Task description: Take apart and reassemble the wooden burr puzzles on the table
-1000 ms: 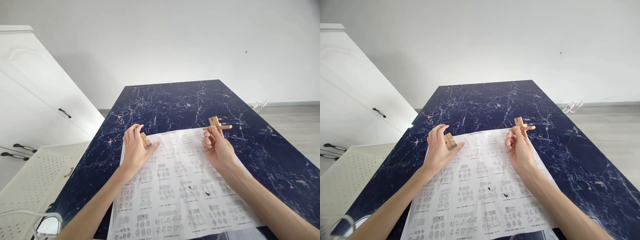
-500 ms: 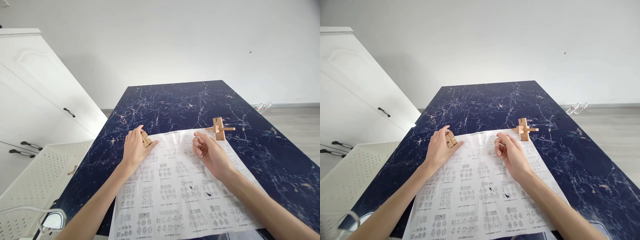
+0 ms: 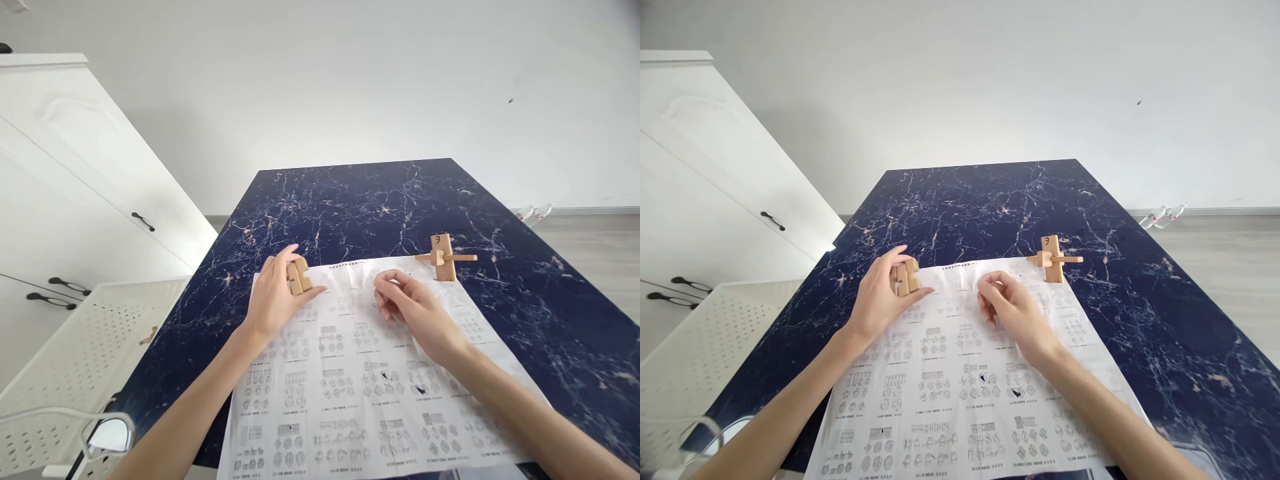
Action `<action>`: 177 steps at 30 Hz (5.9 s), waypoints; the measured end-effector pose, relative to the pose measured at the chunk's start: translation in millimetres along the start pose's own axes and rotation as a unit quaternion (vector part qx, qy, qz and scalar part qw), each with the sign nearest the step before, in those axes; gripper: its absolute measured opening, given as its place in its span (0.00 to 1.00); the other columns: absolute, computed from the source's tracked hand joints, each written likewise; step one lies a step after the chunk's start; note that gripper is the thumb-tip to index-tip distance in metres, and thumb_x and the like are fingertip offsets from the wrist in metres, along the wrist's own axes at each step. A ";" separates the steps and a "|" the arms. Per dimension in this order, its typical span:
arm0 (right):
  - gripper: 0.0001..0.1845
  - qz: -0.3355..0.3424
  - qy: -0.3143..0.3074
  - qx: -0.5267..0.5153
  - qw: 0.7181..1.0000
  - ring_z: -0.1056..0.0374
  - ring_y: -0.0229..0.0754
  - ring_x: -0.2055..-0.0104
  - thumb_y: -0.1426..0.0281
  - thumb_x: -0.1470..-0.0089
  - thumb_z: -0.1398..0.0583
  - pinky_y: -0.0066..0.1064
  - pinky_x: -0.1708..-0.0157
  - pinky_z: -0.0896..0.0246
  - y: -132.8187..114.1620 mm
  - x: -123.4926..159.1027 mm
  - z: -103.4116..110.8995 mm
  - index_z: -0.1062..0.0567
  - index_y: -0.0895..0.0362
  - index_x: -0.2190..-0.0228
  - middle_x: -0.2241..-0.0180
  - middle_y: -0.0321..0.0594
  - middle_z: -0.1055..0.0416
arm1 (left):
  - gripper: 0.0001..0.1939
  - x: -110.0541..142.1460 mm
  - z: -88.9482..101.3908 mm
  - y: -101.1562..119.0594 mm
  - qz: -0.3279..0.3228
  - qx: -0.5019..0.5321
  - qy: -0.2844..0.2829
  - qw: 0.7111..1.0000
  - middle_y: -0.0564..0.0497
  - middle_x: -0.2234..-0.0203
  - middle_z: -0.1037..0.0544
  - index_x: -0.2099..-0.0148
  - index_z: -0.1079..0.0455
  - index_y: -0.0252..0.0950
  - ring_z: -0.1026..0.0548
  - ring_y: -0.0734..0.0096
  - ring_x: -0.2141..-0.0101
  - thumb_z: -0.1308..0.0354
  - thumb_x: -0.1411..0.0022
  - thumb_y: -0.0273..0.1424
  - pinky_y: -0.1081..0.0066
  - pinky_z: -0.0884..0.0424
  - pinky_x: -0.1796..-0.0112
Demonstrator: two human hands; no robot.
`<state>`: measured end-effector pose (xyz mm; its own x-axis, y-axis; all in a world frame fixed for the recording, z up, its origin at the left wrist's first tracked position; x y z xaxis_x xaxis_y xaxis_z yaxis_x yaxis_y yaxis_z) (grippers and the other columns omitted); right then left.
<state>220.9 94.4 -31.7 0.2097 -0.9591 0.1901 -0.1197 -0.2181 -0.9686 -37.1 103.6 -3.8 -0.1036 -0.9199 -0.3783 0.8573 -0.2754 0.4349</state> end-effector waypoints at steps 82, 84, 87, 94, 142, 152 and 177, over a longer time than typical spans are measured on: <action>0.30 0.306 -0.090 0.299 0.899 0.26 0.39 0.70 0.57 0.37 0.28 0.43 0.66 0.19 -8.6 36.9 -37.5 0.27 0.44 0.37 0.36 0.51 0.33 | 0.13 39.6 -11.9 59.3 0.078 0.410 -0.307 0.856 0.56 0.79 0.26 0.61 0.25 0.37 0.34 0.78 0.81 0.38 0.28 0.42 0.75 0.37 0.77; 0.32 0.312 -0.091 0.294 0.899 0.26 0.39 0.70 0.56 0.37 0.28 0.43 0.65 0.20 -10.0 36.0 -37.2 0.29 0.44 0.36 0.38 0.51 0.31 | 0.15 38.3 -11.1 58.1 0.092 0.426 -0.313 0.844 0.55 0.77 0.25 0.58 0.24 0.36 0.33 0.77 0.81 0.39 0.27 0.44 0.74 0.35 0.77; 0.30 0.312 -0.069 0.268 0.909 0.28 0.39 0.70 0.58 0.35 0.29 0.41 0.65 0.22 -14.3 32.4 -33.6 0.29 0.46 0.37 0.46 0.47 0.27 | 0.19 34.1 -8.9 52.2 0.100 0.449 -0.300 0.835 0.54 0.73 0.24 0.53 0.23 0.35 0.32 0.77 0.80 0.42 0.25 0.48 0.73 0.33 0.75; 0.09 0.232 0.015 0.198 0.952 0.30 0.38 0.71 0.62 0.29 0.38 0.36 0.67 0.27 -17.9 24.4 -22.9 0.27 0.51 0.51 0.54 0.42 0.24 | 0.24 30.6 -11.1 39.8 0.117 0.509 -0.295 0.800 0.50 0.68 0.22 0.38 0.25 0.34 0.33 0.76 0.78 0.49 0.21 0.46 0.70 0.38 0.74; 0.20 0.102 -0.128 0.066 0.984 0.36 0.40 0.70 0.55 0.23 0.47 0.39 0.64 0.33 -7.0 21.8 -30.9 0.32 0.53 0.40 0.67 0.35 0.29 | 0.14 31.9 -19.2 26.4 0.235 0.588 -0.280 0.722 0.54 0.65 0.35 0.42 0.30 0.39 0.43 0.74 0.72 0.44 0.22 0.40 0.68 0.43 0.69; 0.12 0.168 -0.137 0.148 0.965 0.25 0.43 0.62 0.58 0.25 0.41 0.38 0.62 0.27 -1.4 24.4 -34.0 0.25 0.50 0.47 0.58 0.41 0.20 | 0.15 36.9 -14.8 51.5 0.101 0.559 -0.351 0.744 0.52 0.63 0.30 0.38 0.37 0.39 0.34 0.73 0.71 0.49 0.18 0.41 0.65 0.36 0.65; 0.05 0.366 -0.067 0.348 0.861 0.30 0.39 0.71 0.71 0.24 0.43 0.33 0.70 0.33 -16.0 40.4 -43.5 0.27 0.54 0.56 0.64 0.38 0.25 | 0.23 48.4 -18.2 60.2 0.058 0.576 -0.357 0.733 0.54 0.62 0.28 0.27 0.50 0.46 0.28 0.76 0.73 0.50 0.17 0.38 0.67 0.36 0.67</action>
<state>189.1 51.3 -1.5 0.4410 -0.7538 -0.4872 0.3320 0.6413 -0.6917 18.7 47.5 -10.8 -0.6535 -0.7546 0.0599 -0.0714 0.1402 0.9875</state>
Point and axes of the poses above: each hand's wrist, its own x-axis away from the middle knuckle, its own z-axis out of the back of the hand, y = z × x, the point moved 5 cm from there along -x, towards the middle knuckle
